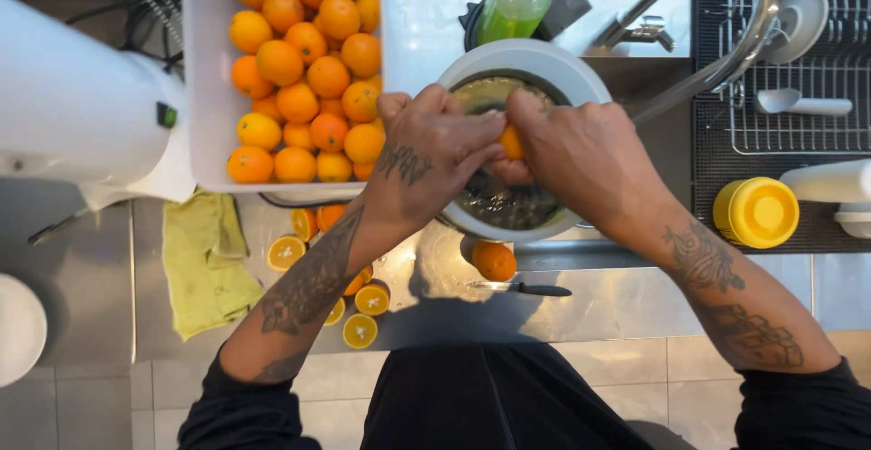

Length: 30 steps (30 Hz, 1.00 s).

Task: Slice oranges in half and extract juice using an electric citrus juicer.

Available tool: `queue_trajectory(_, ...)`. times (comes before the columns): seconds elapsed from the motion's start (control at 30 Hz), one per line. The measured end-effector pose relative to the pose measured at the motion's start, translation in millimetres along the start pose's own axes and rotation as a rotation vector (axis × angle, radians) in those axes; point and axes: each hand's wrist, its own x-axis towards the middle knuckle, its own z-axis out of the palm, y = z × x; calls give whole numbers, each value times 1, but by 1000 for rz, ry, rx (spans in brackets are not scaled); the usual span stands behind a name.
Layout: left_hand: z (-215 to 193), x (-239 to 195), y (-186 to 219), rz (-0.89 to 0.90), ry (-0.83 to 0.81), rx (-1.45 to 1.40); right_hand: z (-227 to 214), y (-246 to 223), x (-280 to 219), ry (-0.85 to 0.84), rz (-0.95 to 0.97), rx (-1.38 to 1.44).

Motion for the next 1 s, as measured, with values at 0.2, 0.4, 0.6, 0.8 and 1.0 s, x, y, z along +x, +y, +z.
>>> queue_trajectory(0.2, -2, -2, -6, 63, 19, 19, 5, -4, -3, 84, -52, 111)
queue_trajectory(0.4, 1, 11, -12, 65, -68, 98, 4, -7, 5, 36, 1, 157)
queue_trajectory(0.6, 0, 27, -21, 131, -165, 70, 11, -5, 3, 62, -11, 144)
queue_trajectory(0.8, 23, 20, -58, 108, -181, -49, 22, 0, 7, 152, -63, 14)
queue_trajectory(1.0, -26, -59, 19, 50, 251, 24, -17, -31, -45, 324, 38, -42)
